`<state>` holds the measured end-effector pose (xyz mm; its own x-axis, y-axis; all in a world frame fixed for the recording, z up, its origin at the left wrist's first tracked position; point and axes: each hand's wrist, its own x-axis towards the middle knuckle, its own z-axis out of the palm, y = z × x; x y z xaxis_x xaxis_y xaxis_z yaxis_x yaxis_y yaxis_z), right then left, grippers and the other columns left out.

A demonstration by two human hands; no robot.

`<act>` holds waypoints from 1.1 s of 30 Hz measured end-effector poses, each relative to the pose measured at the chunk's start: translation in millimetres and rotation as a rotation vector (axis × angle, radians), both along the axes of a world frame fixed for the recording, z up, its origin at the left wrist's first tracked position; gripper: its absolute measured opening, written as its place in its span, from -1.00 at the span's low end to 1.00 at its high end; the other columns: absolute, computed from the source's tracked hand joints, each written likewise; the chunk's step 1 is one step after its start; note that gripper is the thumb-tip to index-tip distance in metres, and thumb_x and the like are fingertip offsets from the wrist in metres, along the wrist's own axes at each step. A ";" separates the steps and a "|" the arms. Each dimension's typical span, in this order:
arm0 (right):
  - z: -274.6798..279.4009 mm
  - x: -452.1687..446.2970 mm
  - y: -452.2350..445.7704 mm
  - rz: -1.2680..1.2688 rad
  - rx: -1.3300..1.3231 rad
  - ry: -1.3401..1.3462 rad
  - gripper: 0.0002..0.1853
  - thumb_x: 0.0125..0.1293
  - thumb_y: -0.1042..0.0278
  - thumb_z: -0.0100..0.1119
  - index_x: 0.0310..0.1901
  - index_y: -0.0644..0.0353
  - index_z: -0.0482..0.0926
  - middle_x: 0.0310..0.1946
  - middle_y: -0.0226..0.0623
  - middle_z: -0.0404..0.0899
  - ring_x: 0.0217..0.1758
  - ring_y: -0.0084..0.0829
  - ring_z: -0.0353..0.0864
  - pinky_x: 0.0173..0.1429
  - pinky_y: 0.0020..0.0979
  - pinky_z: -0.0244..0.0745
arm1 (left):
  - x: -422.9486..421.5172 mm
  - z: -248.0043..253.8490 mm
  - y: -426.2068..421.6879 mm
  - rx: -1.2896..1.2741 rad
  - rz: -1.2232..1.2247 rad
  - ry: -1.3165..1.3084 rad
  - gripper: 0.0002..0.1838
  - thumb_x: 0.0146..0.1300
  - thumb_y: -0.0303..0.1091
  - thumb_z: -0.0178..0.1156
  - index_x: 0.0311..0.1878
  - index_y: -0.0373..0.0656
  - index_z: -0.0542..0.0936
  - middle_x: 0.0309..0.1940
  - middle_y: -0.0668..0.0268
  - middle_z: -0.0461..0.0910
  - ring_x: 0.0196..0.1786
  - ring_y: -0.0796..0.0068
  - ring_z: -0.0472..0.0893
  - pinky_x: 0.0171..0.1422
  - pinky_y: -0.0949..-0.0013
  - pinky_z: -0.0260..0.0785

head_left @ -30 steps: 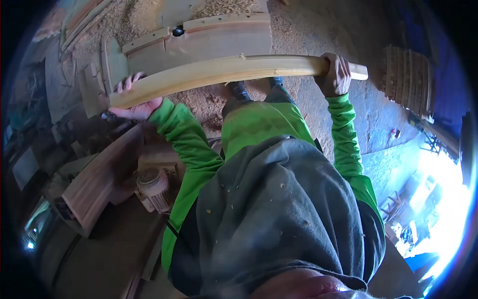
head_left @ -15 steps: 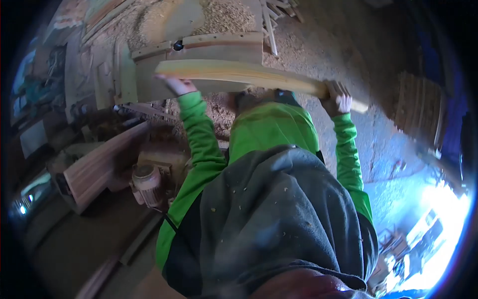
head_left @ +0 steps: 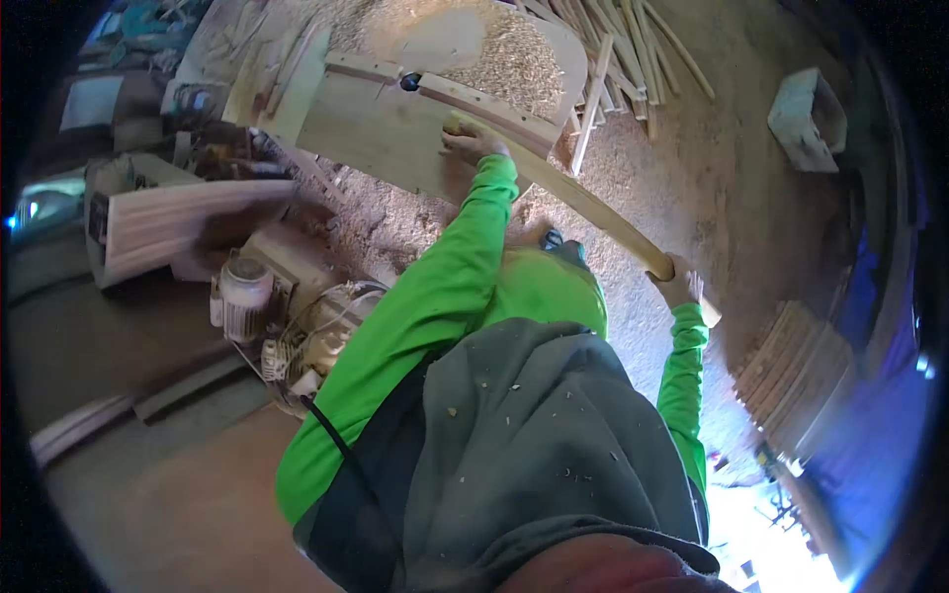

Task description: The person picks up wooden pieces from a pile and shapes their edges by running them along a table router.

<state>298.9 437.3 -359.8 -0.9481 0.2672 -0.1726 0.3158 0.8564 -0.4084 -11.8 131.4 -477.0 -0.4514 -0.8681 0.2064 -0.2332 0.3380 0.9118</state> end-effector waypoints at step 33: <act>-17.0 -110.8 -10.2 0.581 0.056 0.366 -0.51 0.17 0.32 0.40 0.17 0.10 0.57 -0.05 -0.14 0.47 -0.08 -0.15 0.51 -0.02 -0.18 0.49 | -81.1 27.9 -50.4 -0.055 0.081 -0.193 -0.60 0.51 -0.28 -0.15 -0.30 -0.46 0.46 -0.10 -0.19 0.34 -0.15 -0.16 0.45 -0.05 -0.03 0.36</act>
